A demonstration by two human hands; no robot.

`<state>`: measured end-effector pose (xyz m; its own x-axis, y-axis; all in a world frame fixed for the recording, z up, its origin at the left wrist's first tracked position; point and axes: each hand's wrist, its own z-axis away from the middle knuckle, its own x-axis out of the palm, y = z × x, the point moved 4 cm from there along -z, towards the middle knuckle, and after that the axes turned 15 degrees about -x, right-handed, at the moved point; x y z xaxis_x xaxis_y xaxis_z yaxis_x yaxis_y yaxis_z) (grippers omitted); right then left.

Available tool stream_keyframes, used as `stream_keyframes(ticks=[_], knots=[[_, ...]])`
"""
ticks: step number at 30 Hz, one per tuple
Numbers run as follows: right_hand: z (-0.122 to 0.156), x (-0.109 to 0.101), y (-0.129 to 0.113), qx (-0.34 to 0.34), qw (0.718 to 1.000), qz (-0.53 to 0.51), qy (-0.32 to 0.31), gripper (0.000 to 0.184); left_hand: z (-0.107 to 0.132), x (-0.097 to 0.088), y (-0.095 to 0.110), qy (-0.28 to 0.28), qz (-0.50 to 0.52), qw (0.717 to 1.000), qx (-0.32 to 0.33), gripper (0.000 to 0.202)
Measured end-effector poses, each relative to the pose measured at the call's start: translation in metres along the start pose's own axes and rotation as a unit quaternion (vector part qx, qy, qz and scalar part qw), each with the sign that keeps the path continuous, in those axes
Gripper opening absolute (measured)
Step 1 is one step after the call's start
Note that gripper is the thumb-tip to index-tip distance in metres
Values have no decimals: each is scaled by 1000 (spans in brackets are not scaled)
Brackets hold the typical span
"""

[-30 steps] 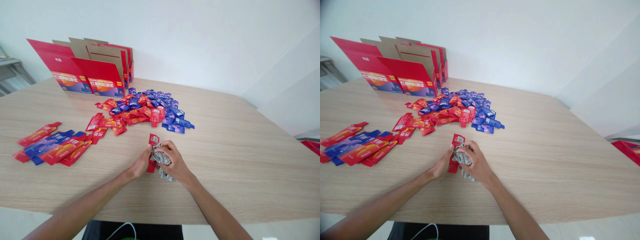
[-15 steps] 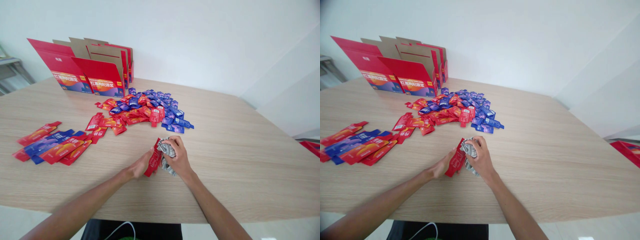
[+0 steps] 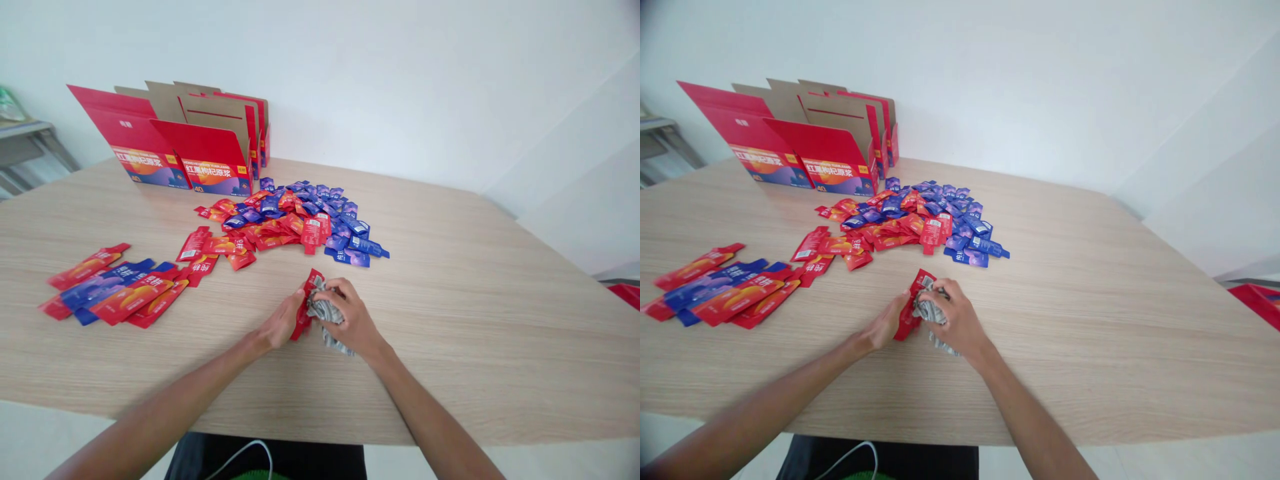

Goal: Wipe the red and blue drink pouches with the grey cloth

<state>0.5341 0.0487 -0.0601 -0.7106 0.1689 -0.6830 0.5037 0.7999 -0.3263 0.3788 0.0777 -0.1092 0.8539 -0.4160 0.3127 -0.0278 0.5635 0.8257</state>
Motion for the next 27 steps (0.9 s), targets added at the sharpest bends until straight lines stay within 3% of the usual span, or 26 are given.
stream_keyframes(ticks=[3, 7, 10, 13, 15, 17, 19, 23, 27], knots=[[1, -9, 6, 47, 997, 32, 58, 33, 5, 6, 1, -5, -103, 994, 20, 68], [2, -12, 7, 90, 989, 49, 111, 35, 20, 6, 29, 22, -153, 981, 113, 47], [3, -14, 8, 116, 982, 53, 137, 34, 34, -7, 53, 92, -309, 927, 191, 49], [2, -19, 9, 117, 979, 56, 155, 34, 44, -34, 57, 171, -538, 801, 199, 61], [1, -23, 7, 113, 979, 56, 161, 33, 50, -58, 52, 201, -638, 719, 189, 62], [0, -25, 5, 109, 980, 54, 160, 33, 57, -83, 46, 218, -694, 662, 181, 59], [-1, -26, 4, 108, 981, 49, 157, 33, 65, -109, 40, 227, -722, 631, 167, 55], [-2, -26, 4, 108, 981, 44, 155, 34, 81, -156, 34, 245, -737, 613, 144, 54], [-2, -29, 5, 115, 979, 45, 161, 34, 98, -197, 34, 302, -740, 580, 155, 53]])
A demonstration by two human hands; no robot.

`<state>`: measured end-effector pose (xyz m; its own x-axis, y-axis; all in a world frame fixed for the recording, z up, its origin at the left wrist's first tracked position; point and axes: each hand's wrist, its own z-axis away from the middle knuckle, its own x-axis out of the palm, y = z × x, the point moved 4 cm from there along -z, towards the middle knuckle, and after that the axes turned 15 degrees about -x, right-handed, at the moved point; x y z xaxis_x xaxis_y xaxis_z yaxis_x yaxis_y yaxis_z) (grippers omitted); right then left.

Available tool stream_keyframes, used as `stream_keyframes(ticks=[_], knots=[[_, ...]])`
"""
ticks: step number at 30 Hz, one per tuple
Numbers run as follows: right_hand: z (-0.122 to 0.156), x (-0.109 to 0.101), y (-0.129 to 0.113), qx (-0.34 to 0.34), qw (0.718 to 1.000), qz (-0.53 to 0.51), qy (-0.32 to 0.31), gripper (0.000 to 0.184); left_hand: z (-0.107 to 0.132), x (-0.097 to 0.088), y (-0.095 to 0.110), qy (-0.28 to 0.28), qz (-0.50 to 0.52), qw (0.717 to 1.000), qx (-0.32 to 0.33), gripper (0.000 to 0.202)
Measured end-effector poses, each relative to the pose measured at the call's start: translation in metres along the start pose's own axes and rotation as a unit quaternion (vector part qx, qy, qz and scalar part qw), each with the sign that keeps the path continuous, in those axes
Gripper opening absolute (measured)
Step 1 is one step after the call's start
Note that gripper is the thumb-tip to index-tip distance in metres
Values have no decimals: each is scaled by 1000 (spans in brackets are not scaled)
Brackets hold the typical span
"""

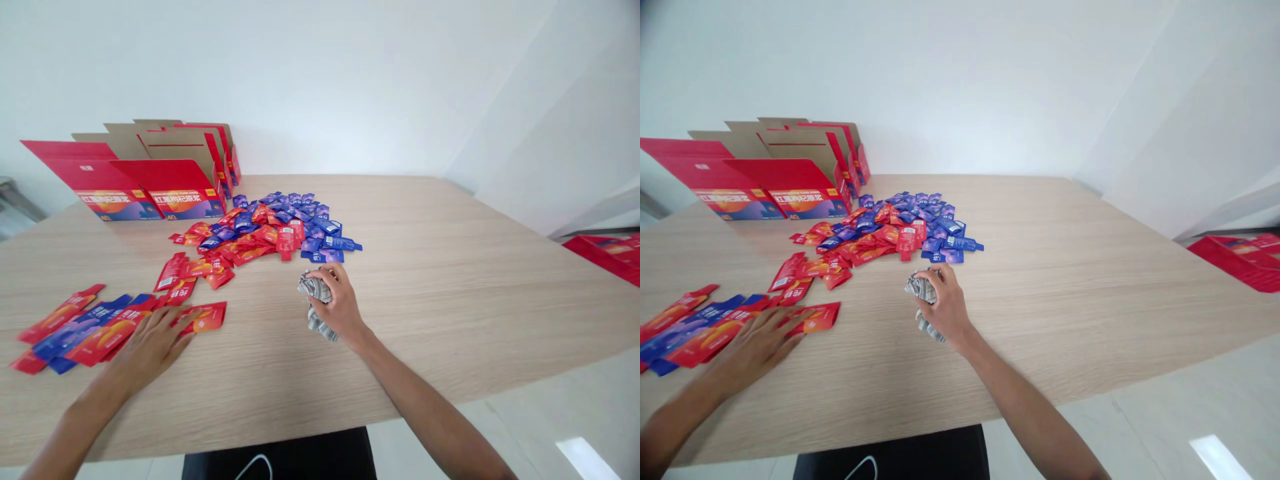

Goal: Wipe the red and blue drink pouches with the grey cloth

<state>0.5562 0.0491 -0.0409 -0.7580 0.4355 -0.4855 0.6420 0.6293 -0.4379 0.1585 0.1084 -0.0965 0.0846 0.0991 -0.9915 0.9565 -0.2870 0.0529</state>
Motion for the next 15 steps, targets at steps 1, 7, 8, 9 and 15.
stream_keyframes(ticks=[1, 7, 8, 9, 15], knots=[[0, -1, 0, 1, 1000, 1, 4, 34, 2, 0, -8, 14, -11, 1000, -9, 53], [-2, -6, -2, -8, 1000, 3, 17, 34, 13, 0, -29, 47, -43, 997, -41, 46], [-2, -6, -2, -9, 1000, 3, 17, 33, 12, -1, -27, 52, -45, 997, -44, 46], [-3, -7, -2, -9, 1000, 3, 18, 33, 11, -2, -24, 57, -48, 996, -49, 47], [-6, -11, 1, -3, 999, 8, 32, 34, -40, -16, 44, 23, -47, 999, -9, 56]])
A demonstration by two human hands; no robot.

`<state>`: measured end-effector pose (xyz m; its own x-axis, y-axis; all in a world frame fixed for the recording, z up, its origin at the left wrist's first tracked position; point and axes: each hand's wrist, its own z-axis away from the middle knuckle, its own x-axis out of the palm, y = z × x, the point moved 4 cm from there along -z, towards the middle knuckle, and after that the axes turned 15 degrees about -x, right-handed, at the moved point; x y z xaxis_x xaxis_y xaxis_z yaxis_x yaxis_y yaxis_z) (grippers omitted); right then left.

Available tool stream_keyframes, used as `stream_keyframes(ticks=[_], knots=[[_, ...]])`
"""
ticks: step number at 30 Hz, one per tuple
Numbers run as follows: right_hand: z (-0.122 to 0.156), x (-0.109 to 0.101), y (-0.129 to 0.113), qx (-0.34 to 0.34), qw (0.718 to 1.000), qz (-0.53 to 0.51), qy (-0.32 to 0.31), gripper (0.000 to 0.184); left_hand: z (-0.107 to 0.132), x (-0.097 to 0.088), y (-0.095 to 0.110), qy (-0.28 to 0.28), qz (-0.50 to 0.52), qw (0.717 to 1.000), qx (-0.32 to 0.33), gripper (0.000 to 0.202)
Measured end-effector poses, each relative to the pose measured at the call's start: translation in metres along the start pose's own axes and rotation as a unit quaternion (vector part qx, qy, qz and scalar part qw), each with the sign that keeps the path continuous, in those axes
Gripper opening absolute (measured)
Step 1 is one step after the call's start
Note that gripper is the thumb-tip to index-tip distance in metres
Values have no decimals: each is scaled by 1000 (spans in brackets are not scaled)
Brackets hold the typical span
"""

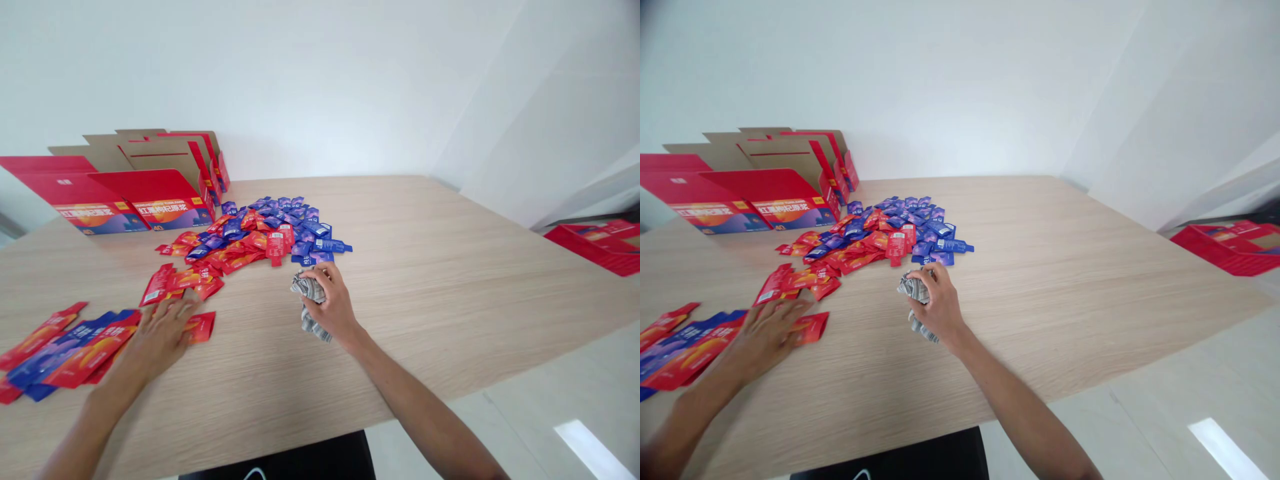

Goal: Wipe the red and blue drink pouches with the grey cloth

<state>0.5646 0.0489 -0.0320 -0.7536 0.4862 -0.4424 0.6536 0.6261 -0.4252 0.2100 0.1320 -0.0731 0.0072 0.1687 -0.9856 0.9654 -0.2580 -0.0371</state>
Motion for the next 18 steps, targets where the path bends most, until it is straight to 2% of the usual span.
stream_keyframes(ticks=[3, 6, 9, 13, 18], knots=[[-2, -3, 6, 8, 1000, 9, 9, 33, -47, 1, 64, -23, 85, 996, 27, 57], [-2, -5, 13, 12, 1000, 16, 18, 31, -92, 14, 125, -15, 177, 983, -35, 59], [-1, -6, 19, 23, 999, 22, 22, 31, -120, 28, 172, 11, 184, 978, -98, 68], [0, -5, 22, 27, 999, 21, 26, 31, -136, 34, 206, -6, 171, 968, -181, 86], [1, -3, 19, 22, 999, 21, 25, 32, -142, 28, 219, -32, 181, 964, -191, 68]])
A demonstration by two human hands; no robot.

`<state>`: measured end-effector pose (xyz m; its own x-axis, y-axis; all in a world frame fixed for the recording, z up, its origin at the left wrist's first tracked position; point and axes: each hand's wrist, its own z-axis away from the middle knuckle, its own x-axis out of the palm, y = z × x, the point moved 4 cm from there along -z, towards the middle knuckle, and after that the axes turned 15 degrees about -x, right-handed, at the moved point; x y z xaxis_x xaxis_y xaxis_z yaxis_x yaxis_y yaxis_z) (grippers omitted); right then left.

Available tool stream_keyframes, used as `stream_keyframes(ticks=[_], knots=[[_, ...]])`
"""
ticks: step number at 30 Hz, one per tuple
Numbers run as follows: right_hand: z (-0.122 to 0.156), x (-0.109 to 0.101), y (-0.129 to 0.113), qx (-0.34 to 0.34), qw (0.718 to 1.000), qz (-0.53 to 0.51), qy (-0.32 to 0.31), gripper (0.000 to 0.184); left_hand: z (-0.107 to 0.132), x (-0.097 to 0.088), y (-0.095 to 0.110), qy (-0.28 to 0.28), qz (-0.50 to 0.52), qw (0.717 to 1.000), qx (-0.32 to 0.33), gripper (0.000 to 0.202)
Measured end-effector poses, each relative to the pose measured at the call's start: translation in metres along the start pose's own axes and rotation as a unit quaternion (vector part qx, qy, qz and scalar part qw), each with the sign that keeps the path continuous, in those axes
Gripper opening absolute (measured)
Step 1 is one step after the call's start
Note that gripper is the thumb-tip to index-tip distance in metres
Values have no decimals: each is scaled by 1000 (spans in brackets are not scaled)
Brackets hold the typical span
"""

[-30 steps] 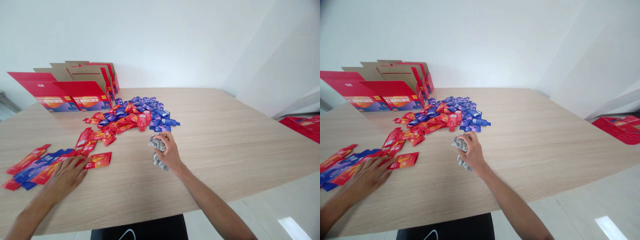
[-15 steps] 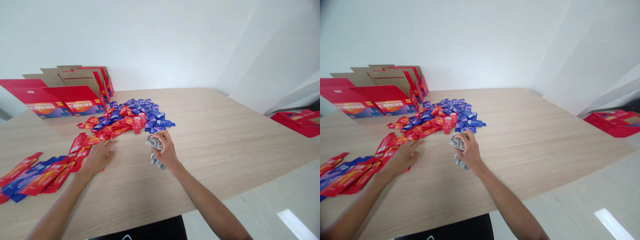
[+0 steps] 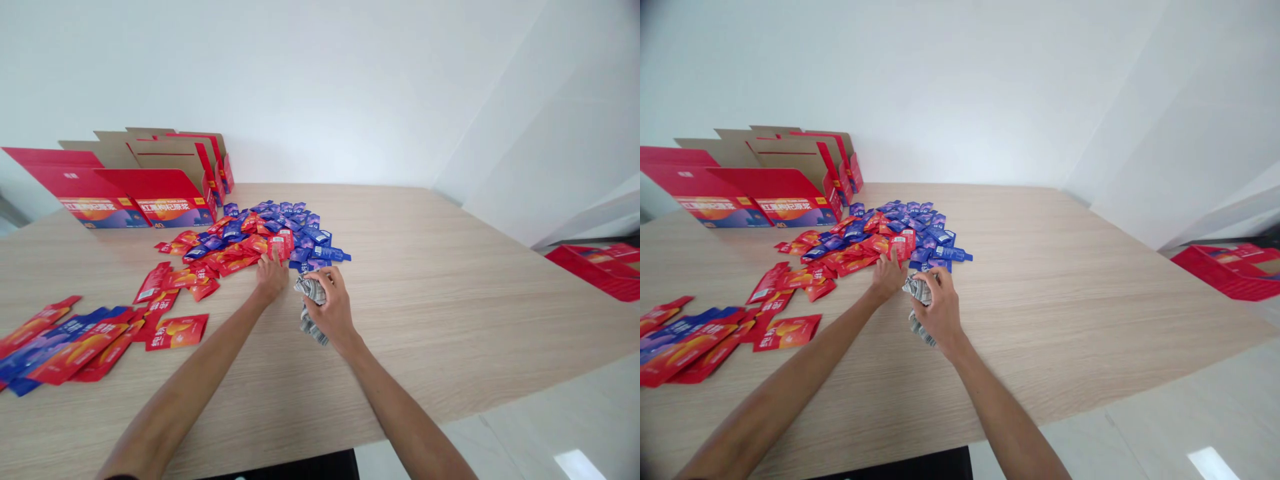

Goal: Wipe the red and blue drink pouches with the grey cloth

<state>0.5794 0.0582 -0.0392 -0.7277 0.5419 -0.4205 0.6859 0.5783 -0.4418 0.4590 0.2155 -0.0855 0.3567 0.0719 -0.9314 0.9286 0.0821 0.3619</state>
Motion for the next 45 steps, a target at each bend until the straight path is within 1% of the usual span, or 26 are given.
stream_keyframes(ticks=[3, 8, 12, 15, 18, 21, 23, 24, 25, 26, 27, 28, 29, 31, 33, 35, 36, 37, 39, 43, 45], knots=[[-1, 0, -1, -4, 1000, 2, -3, 31, 1, -5, -5, -4, -9, 1000, -5, 60], [-1, -1, 1, -1, 1000, 6, -6, 31, 0, -19, -23, -17, -50, 999, 9, 47], [0, 1, 2, 7, 1000, 4, -12, 31, -5, -31, -33, -21, -75, 997, 27, 45], [1, 3, 3, 10, 1000, -1, -12, 30, -5, -42, -38, -6, -79, 996, 39, 45], [1, 4, 4, 16, 1000, -11, -5, 30, 3, -57, -46, 18, -67, 996, 51, 46], [0, 2, 2, 6, 999, -34, 0, 31, 17, -69, -61, 40, -48, 995, 76, 45], [-2, 3, -2, -14, 998, -62, -14, 32, 29, -74, -71, 57, -1, 992, 110, 42], [-2, 4, -4, -24, 996, -78, -28, 32, 35, -75, -76, 65, 42, 989, 127, 39], [-1, 6, -5, -33, 994, -94, -45, 32, 42, -76, -80, 67, 97, 983, 140, 37], [0, 8, -7, -39, 991, -108, -63, 31, 48, -75, -84, 59, 163, 974, 144, 36], [1, 10, -8, -42, 988, -120, -81, 31, 53, -73, -87, 38, 233, 962, 135, 37], [3, 13, -9, -44, 985, -131, -100, 31, 58, -70, -90, 5, 301, 947, 114, 39], [5, 16, -10, -45, 982, -138, -117, 31, 63, -65, -91, -34, 365, 926, 88, 43], [9, 22, -10, -35, 978, -140, -147, 34, 71, -55, -92, -105, 472, 874, 33, 50], [13, 26, -7, -9, 979, -126, -162, 35, 77, -46, -90, -149, 540, 829, -8, 57], [16, 30, -4, 18, 978, -119, -170, 36, 80, -38, -89, -175, 575, 798, -40, 63], [17, 33, -2, 29, 976, -123, -178, 37, 81, -35, -89, -183, 585, 788, -53, 65], [18, 35, -1, 38, 973, -130, -188, 36, 81, -33, -89, -187, 591, 783, -62, 66], [19, 37, 0, 52, 968, -137, -206, 34, 82, -31, -90, -189, 593, 780, -66, 65], [19, 34, -1, 55, 970, -135, -195, 33, 83, -35, -91, -159, 584, 794, -56, 61], [19, 34, -2, 65, 964, -152, -207, 34, 82, -34, -93, -151, 589, 791, -68, 59]])
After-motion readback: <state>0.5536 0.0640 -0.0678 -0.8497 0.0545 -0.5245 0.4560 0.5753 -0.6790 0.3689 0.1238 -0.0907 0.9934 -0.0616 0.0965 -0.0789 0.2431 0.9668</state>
